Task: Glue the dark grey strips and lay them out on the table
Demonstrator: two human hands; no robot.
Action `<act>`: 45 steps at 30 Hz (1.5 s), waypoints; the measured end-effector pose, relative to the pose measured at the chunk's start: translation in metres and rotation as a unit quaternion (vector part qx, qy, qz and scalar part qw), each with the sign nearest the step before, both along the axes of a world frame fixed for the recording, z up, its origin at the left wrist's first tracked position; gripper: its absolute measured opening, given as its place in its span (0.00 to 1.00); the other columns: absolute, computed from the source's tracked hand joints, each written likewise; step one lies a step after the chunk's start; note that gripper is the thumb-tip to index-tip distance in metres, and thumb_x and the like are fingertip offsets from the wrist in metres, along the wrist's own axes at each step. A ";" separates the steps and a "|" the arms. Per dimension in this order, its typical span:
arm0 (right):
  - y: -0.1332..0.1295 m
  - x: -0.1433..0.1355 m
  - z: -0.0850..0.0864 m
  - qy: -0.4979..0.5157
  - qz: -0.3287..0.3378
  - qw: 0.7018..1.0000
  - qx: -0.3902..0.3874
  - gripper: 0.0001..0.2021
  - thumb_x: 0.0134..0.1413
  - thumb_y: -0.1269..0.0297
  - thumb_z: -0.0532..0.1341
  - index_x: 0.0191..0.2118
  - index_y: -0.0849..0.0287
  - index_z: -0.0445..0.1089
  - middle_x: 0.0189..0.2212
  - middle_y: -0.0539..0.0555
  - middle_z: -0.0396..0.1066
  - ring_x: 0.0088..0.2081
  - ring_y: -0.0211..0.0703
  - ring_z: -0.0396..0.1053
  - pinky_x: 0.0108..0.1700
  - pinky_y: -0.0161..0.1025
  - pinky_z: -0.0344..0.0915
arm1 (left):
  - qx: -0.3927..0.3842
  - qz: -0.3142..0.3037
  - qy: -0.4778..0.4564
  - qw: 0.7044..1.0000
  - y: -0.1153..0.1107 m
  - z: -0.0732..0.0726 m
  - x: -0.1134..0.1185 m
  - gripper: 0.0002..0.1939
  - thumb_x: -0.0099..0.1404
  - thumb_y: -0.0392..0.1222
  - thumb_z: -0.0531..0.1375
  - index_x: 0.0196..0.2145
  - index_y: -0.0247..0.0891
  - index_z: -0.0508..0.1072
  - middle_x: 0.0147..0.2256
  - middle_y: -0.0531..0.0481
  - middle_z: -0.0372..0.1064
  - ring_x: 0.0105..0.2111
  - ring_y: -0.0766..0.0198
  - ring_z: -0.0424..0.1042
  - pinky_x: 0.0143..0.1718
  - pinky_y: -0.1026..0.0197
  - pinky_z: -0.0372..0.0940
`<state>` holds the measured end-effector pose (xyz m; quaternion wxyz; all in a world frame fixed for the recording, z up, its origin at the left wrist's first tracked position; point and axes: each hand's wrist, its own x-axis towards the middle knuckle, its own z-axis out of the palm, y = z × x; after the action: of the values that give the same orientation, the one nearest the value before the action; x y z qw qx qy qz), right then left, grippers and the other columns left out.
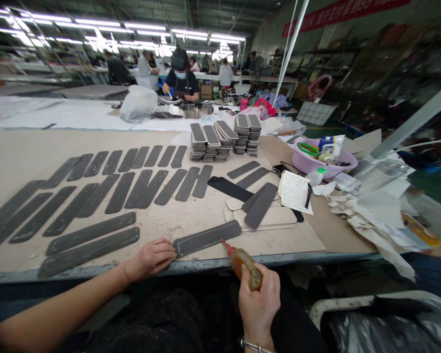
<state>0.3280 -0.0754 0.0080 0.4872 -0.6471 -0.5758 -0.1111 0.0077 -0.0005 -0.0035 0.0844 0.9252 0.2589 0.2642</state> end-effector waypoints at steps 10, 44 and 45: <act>0.011 0.010 -0.005 -0.028 -0.062 0.997 0.044 0.10 0.55 0.63 0.65 0.40 0.60 0.66 0.33 0.57 0.67 0.35 0.47 0.66 0.39 0.43 0.66 | 0.006 0.001 -0.001 1.000 0.000 0.001 0.000 0.09 0.67 0.32 0.53 0.39 0.36 0.74 0.33 0.46 0.73 0.35 0.64 0.71 0.41 0.60 0.69; 0.005 0.018 -0.004 0.017 -0.076 0.996 0.030 0.12 0.56 0.59 0.64 0.39 0.61 0.66 0.32 0.55 0.67 0.34 0.45 0.65 0.39 0.41 0.65 | -0.032 0.017 0.006 0.999 -0.001 0.007 0.006 0.07 0.66 0.30 0.52 0.36 0.35 0.70 0.32 0.46 0.69 0.36 0.62 0.67 0.41 0.59 0.66; 0.006 0.021 -0.004 0.010 -0.085 0.996 0.032 0.12 0.55 0.59 0.64 0.39 0.61 0.67 0.32 0.55 0.67 0.34 0.45 0.65 0.38 0.41 0.65 | -0.033 0.016 0.005 0.999 -0.001 0.007 0.006 0.07 0.66 0.30 0.52 0.36 0.35 0.70 0.32 0.46 0.69 0.36 0.62 0.67 0.41 0.59 0.66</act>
<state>0.3486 -0.0694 0.0039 0.5022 -0.6792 -0.5097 -0.1636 0.0138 -0.0012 0.0040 0.1092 0.9190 0.2829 0.2518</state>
